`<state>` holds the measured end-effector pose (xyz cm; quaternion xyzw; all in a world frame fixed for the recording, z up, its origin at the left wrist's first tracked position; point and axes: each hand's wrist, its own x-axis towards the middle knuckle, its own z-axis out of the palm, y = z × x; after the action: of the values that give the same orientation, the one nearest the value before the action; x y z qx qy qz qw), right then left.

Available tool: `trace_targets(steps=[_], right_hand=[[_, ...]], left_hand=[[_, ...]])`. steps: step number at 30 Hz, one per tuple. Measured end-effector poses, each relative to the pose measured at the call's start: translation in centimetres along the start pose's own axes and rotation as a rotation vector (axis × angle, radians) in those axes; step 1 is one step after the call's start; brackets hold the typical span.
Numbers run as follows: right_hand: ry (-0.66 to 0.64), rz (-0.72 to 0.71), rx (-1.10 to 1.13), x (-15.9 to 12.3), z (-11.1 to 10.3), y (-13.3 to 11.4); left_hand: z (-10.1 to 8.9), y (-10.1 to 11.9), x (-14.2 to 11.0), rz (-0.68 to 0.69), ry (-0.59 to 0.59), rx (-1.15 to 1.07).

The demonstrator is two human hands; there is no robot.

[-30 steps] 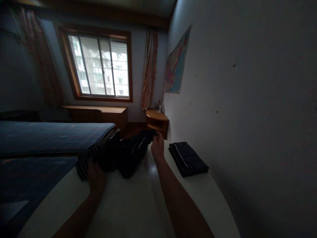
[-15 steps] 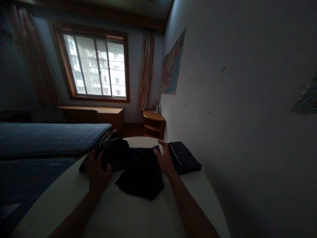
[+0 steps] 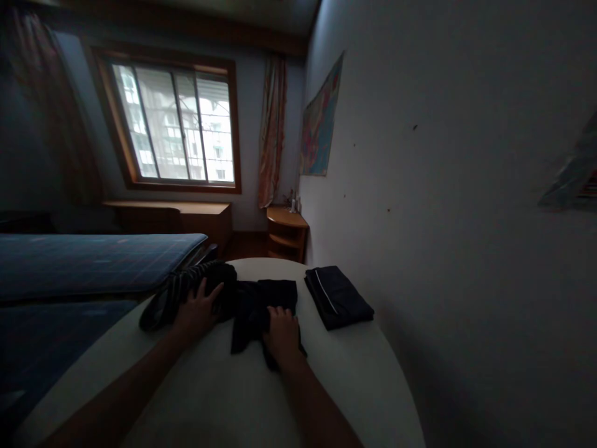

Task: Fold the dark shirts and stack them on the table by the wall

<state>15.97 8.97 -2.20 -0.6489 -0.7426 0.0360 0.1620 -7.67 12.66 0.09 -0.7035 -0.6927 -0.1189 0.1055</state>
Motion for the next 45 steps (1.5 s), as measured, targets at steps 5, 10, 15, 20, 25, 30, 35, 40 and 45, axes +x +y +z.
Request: trace_targets(steps=[5, 10, 15, 20, 25, 30, 35, 40, 45], right_hand=[[0.037, 0.065, 0.104, -0.4, -1.9, 1.0], [0.245, 0.178, 0.345, -0.9, -5.8, 3.3], [0.461, 0.184, 0.516, -2.0, -8.7, 4.8], [0.730, 0.309, 0.660, -2.4, -9.7, 5.9], [0.978, 0.563, 0.773, -2.3, -11.5, 8.5], [0.812, 0.341, 0.736, -2.8, -11.4, 8.9], [0.372, -0.040, 0.509, -4.1, -6.3, 5.7], [0.088, -0.058, 0.211, -5.6, -2.2, 3.8], [-0.021, -0.150, 0.339, -6.3, -2.8, 3.9]], left_hand=[[0.3, -2.5, 0.6, 0.006, -0.038, 0.034], [0.6, -5.8, 0.8, 0.044, -0.033, -0.077], [0.3, -8.4, 0.5, 0.039, -0.053, -0.129], [0.3, -10.7, -0.3, 0.036, -0.012, -0.290], [0.2, -12.8, -1.5, 0.000, 0.001, -0.396], [-0.4, -13.7, -1.2, 0.140, -0.108, -0.526], [-1.6, -11.4, -0.9, 0.111, -0.191, -0.456], [0.1, -9.8, -1.7, 0.033, -0.088, -0.216], [1.0, -9.6, -2.3, 0.024, -0.062, -0.087]])
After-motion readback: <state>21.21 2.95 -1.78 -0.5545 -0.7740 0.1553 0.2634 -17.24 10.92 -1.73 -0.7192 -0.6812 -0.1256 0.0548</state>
